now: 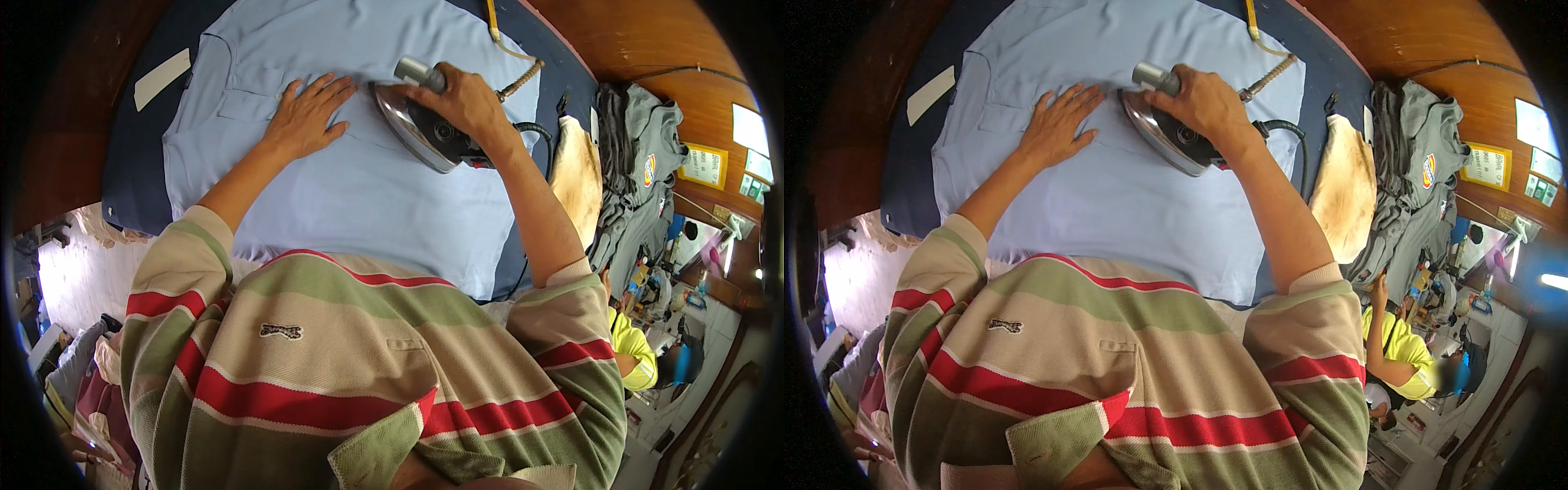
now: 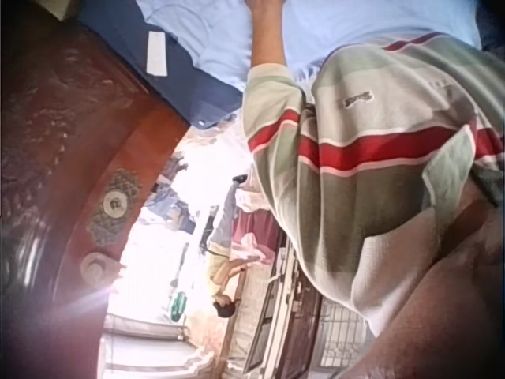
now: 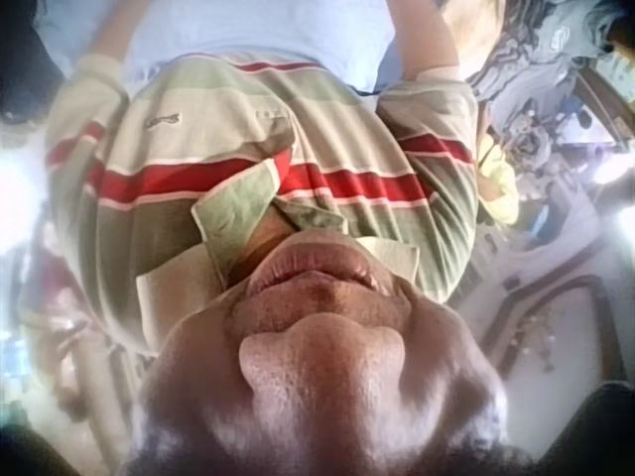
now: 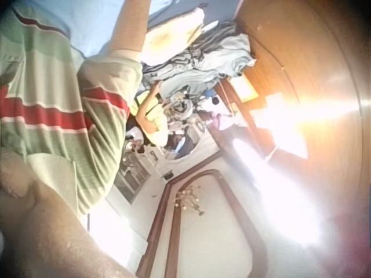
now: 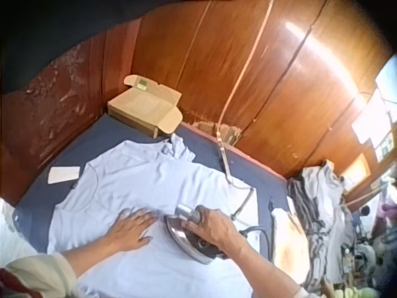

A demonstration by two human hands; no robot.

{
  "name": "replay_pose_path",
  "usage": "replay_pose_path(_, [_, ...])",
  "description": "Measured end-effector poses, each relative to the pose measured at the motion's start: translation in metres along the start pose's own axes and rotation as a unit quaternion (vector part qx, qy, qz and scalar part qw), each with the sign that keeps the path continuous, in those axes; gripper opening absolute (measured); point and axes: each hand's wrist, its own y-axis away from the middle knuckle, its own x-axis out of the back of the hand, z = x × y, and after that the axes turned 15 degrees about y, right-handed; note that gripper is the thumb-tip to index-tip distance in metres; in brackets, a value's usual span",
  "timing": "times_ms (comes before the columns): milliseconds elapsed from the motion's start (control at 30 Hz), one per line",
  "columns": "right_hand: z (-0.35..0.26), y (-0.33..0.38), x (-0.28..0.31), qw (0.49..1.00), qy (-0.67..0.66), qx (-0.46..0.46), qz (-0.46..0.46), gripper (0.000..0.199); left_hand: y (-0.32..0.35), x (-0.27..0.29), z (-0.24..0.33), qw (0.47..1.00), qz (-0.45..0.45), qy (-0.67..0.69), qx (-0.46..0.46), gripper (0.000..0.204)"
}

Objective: The person irons a blue shirt on a padded surface using a steam iron, smoothing the fabric with their hands and pressing various sections of the garment.

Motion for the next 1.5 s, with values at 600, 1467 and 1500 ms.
replay_pose_path(600, [0.040,0.091,-0.015,0.996,0.052,0.001,-0.073,0.046,-0.004,0.000,0.024,0.971,0.010,0.057,-0.234,0.026])
replay_pose_path(1467, [-0.006,0.068,-0.012,0.999,0.012,0.011,-0.034,0.043,-0.016,0.021,-0.007,0.937,0.029,0.051,-0.344,0.010])
replay_pose_path(1500, [-0.005,0.065,-0.012,1.000,0.000,0.005,-0.018,0.044,-0.014,0.021,-0.008,0.941,0.035,0.048,-0.333,0.011])
